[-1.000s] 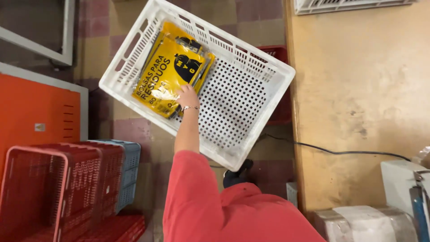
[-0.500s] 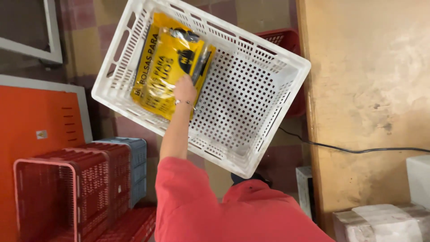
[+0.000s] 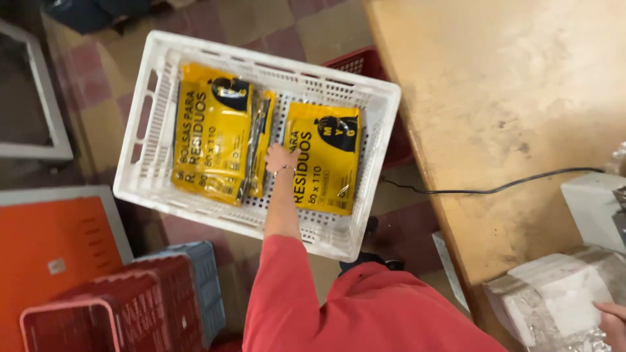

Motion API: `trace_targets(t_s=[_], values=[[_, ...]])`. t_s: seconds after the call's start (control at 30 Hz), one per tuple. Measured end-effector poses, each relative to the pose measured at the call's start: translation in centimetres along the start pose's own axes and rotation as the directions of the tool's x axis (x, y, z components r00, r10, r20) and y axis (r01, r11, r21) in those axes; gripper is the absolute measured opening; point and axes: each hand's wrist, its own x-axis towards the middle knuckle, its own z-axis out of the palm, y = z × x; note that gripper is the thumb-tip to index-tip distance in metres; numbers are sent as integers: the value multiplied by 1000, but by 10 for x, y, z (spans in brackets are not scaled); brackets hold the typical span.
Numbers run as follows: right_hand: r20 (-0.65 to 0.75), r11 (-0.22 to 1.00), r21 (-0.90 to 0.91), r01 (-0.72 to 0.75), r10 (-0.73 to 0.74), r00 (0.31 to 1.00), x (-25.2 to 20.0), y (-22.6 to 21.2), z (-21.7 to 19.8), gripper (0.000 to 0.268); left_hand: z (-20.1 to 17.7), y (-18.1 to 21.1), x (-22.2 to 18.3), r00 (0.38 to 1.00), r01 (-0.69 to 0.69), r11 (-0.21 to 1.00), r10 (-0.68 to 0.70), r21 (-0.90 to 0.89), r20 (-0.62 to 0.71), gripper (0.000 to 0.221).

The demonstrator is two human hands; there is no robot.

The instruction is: Sealing yellow plastic bags using a manual heat sealer and stacking them on a workbench.

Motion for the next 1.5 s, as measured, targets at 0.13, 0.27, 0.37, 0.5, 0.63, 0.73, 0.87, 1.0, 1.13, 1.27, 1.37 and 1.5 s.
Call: trace_targets(t_s=[0.13,0.27,0.37,0.5,0.63,0.73,0.87,1.0,1.13,1.27,1.37,1.5], values=[[-236,683,-300,666,-730,642,-212,-81,117,24,19,-5,21,1000,6,1000,-7,-21,-29,37],[-262,617,-188,764,-782,566,-196,-69,141,17,-32,10,-67,926,-359,912,322,-200,-195,19],[-193,676,-248,694,-736,648,-215,-89,163,21,-77,31,-190,646,-660,748,611,69,-458,16],[-103,615,-178,769,-788,607,-233,-127,204,31,-110,38,-345,162,-896,362,805,256,-571,19],[-35,404,-42,914,-915,402,-251,-179,209,63,-127,67,-470,-145,-989,-121,831,80,-538,14],[-191,289,303,908,-915,355,-246,-186,179,91,-90,92,-512,-106,-935,-249,876,-253,-471,25],[-450,223,541,811,-738,503,-180,-101,143,86,17,124,-494,-4,-795,-121,981,-594,-195,29],[-690,234,576,783,-375,619,-211,-32,107,34,110,179,-523,93,-642,235,969,-730,230,23],[-716,357,580,733,-206,667,-209,10,103,24,232,215,-495,82,-755,220,966,-618,244,20],[-812,528,421,738,-144,566,-107,79,101,20,264,247,-532,30,-867,132,976,-480,214,17],[-858,636,347,689,-81,508,-100,71,84,17,280,264,-534,156,-960,211,950,-186,270,31],[-936,736,139,663,-121,331,-104,57,63,12,296,288,-518,287,-934,331,919,-136,271,32]])
